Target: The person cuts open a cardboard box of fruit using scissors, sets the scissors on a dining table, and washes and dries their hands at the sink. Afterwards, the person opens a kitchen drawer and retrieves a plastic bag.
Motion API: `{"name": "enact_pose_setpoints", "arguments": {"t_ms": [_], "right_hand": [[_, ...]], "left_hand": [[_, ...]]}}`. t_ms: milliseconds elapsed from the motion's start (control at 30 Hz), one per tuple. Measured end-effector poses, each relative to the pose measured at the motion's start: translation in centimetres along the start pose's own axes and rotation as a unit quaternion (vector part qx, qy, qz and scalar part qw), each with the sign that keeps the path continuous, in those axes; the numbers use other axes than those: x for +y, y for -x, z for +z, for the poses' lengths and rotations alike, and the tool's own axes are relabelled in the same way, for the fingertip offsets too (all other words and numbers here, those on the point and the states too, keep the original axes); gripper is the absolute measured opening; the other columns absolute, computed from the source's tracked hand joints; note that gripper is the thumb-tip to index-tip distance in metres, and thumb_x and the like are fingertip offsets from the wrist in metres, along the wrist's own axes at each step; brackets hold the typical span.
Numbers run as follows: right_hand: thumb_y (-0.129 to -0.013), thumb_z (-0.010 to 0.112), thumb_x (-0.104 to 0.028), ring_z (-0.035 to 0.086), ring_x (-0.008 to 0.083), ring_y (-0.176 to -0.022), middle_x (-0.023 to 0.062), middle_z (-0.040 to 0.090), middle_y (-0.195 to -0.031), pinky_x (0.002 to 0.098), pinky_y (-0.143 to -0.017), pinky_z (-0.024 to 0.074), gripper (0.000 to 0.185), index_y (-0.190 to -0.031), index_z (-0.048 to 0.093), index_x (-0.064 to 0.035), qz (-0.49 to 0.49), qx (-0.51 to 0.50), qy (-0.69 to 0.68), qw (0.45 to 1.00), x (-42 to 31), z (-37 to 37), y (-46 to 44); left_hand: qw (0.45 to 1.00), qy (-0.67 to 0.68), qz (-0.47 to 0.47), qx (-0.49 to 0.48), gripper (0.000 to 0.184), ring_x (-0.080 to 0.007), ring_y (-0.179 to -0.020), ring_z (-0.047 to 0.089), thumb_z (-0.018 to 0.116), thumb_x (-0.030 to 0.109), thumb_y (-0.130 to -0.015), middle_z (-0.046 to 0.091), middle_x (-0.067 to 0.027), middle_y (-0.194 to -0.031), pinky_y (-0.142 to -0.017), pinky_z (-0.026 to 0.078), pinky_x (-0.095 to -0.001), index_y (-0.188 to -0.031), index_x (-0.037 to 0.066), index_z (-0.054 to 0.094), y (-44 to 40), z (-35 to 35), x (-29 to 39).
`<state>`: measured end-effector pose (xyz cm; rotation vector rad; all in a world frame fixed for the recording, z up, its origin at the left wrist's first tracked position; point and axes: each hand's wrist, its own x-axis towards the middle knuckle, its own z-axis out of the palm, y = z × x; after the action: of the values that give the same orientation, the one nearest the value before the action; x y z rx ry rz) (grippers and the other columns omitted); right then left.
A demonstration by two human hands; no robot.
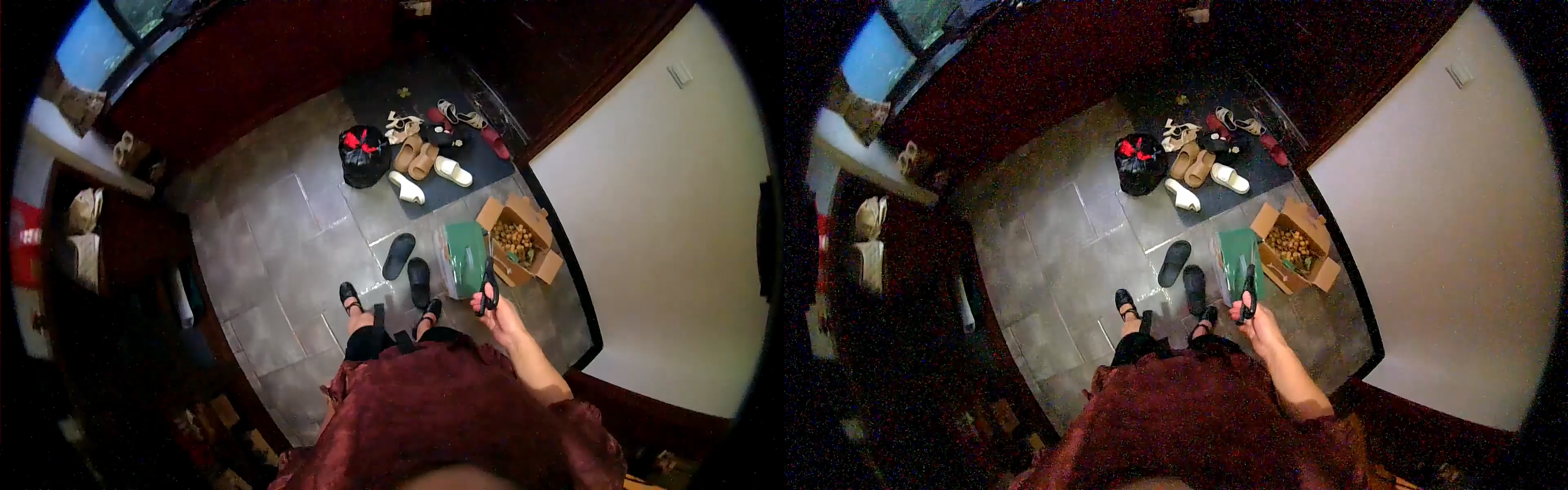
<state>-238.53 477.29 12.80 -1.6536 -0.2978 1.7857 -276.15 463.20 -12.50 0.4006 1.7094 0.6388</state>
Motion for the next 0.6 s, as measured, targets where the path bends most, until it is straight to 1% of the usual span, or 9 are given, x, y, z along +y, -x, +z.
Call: {"name": "enact_pose_setpoints", "arguments": {"t_ms": [67, 133, 233, 300, 367, 467, 567, 600], "right_hand": [[-0.087, 0.060, -0.052, 0.058, 0.0104, -0.076, 0.0019, 0.064, -0.087, 0.0246, -0.062, 0.0416, 0.047, -0.100, 0.061, -0.0062, -0.017, 0.043, -0.024, 0.999, 0.1, 1.3, -1.9], [-0.086, 0.061, -0.052, 0.057, 0.0100, -0.073, 0.0007, 0.064, -0.085, 0.0242, -0.061, 0.0411, 0.045, -0.096, 0.059, -0.0082, -0.035, 0.076, -0.080, 0.993, 1.3, 2.9, -2.7], [-0.085, 0.063, -0.052, 0.061, 0.0090, -0.070, 0.0010, 0.065, -0.083, 0.0210, -0.055, 0.0458, 0.044, -0.094, 0.060, -0.0087, -0.042, 0.103, -0.205, 0.973, 5.7, 4.2, -4.8], [-0.085, 0.062, -0.053, 0.061, 0.0108, -0.067, 0.0028, 0.065, -0.081, 0.0227, -0.053, 0.0453, 0.044, -0.089, 0.060, -0.0094, 0.004, 0.144, -0.213, 0.966, 8.6, 5.5, -5.3], [-0.087, 0.060, -0.054, 0.058, 0.0123, -0.068, 0.0027, 0.065, -0.081, 0.0259, -0.058, 0.0416, 0.045, -0.092, 0.058, -0.0096, 0.027, 0.117, -0.230, 0.966, 12.6, 5.3, -6.2], [-0.088, 0.058, -0.053, 0.058, 0.0130, -0.065, 0.0034, 0.065, -0.080, 0.0260, -0.054, 0.0410, 0.045, -0.090, 0.058, -0.0088, 0.004, 0.161, -0.272, 0.949, 18.5, 5.2, -6.9], [-0.088, 0.057, -0.054, 0.058, 0.0132, -0.062, 0.0036, 0.065, -0.079, 0.0261, -0.049, 0.0391, 0.046, -0.086, 0.059, -0.0085, 0.020, 0.214, -0.310, 0.926, 24.0, 4.4, -6.8], [-0.088, 0.057, -0.055, 0.056, 0.0135, -0.058, 0.0045, 0.064, -0.074, 0.0260, -0.046, 0.0374, 0.047, -0.083, 0.059, -0.0083, 0.040, 0.281, -0.289, 0.914, 23.4, 5.9, -5.4]], "left_hand": [[1.000, 0.008, 0.025, -0.012, 0.020, -0.0155, -0.056, 0.053, 0.061, 0.015, -0.086, 0.056, -0.0041, -0.074, -0.044, 0.041, -0.0291, -0.103, 0.012, 0.051, -1.7, -2.4, 3.8], [1.000, 0.005, 0.022, -0.005, 0.020, -0.0159, -0.056, 0.053, 0.061, 0.015, -0.086, 0.057, -0.0044, -0.075, -0.044, 0.041, -0.0292, -0.104, 0.013, 0.051, -3.0, -7.9, 4.8], [0.999, 0.003, -0.026, 0.046, 0.021, -0.0165, -0.056, 0.054, 0.060, 0.014, -0.086, 0.057, -0.0049, -0.076, -0.044, 0.041, -0.0294, -0.105, 0.013, 0.051, -3.9, -17.8, 4.7], [0.995, -0.024, -0.070, 0.071, 0.022, -0.0169, -0.057, 0.054, 0.060, 0.013, -0.086, 0.058, -0.0053, -0.077, -0.044, 0.041, -0.0295, -0.106, 0.013, 0.050, -4.4, -23.6, 4.4], [0.989, -0.049, -0.108, 0.083, 0.023, -0.0172, -0.057, 0.055, 0.060, 0.013, -0.086, 0.058, -0.0056, -0.078, -0.045, 0.041, -0.0295, -0.106, 0.014, 0.050, -5.3, -28.0, 5.1], [0.981, -0.091, -0.149, 0.084, 0.024, -0.0178, -0.057, 0.055, 0.060, 0.012, -0.086, 0.059, -0.0061, -0.079, -0.045, 0.041, -0.0297, -0.108, 0.014, 0.050, -7.1, -31.7, 6.7], [0.981, -0.104, -0.146, 0.068, 0.025, -0.0184, -0.058, 0.056, 0.060, 0.011, -0.086, 0.059, -0.0067, -0.080, -0.045, 0.041, -0.0298, -0.109, 0.015, 0.050, -10.1, -32.7, 9.4], [0.984, -0.099, -0.138, 0.059, 0.026, -0.0186, -0.058, 0.056, 0.060, 0.011, -0.086, 0.060, -0.0068, -0.081, -0.045, 0.041, -0.0299, -0.109, 0.015, 0.050, -11.5, -32.5, 10.8]]}}
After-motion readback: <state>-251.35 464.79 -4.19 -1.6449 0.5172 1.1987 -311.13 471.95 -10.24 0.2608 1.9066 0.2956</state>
